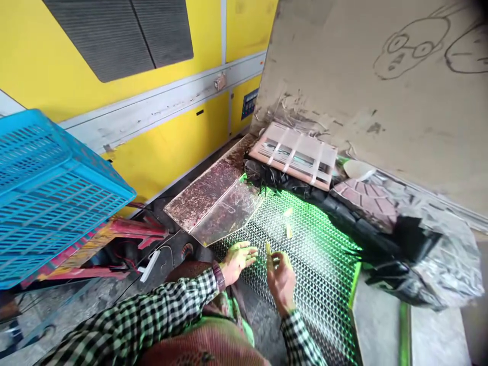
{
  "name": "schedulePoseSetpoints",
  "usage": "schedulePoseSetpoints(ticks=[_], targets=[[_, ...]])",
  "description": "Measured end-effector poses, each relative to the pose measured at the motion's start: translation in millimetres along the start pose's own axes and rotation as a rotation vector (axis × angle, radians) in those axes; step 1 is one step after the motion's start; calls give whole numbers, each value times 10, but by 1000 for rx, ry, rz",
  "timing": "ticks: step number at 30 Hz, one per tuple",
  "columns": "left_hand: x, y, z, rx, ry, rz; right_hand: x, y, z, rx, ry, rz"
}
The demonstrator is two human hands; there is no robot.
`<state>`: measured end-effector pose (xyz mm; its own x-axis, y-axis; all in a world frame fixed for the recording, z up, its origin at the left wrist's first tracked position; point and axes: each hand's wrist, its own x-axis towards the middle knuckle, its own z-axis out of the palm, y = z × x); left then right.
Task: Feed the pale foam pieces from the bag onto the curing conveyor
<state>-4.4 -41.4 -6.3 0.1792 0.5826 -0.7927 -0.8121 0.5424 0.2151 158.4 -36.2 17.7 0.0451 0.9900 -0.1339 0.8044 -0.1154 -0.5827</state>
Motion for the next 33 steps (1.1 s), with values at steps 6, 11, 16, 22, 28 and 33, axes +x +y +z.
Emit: schedulePoseSetpoints(ticks=[6,11,16,22,28,33], targets=[[19,-23,147,314,-70,-19,-62,126,5,62,-94,-80],[44,-113,212,402,-81,3,-143,111,-5,249,-133,63],[8,-127,254,502,-154,26,-168,127,-93,262,-149,46],[9,-176,301,616,-143,69,-211,174,-145,439,-193,183],[13,-203,328,681,-169,97,-180,208,-150,693,-152,444],[76,-216,333,737,-92,118,-104,444,-241,-17,73,57]])
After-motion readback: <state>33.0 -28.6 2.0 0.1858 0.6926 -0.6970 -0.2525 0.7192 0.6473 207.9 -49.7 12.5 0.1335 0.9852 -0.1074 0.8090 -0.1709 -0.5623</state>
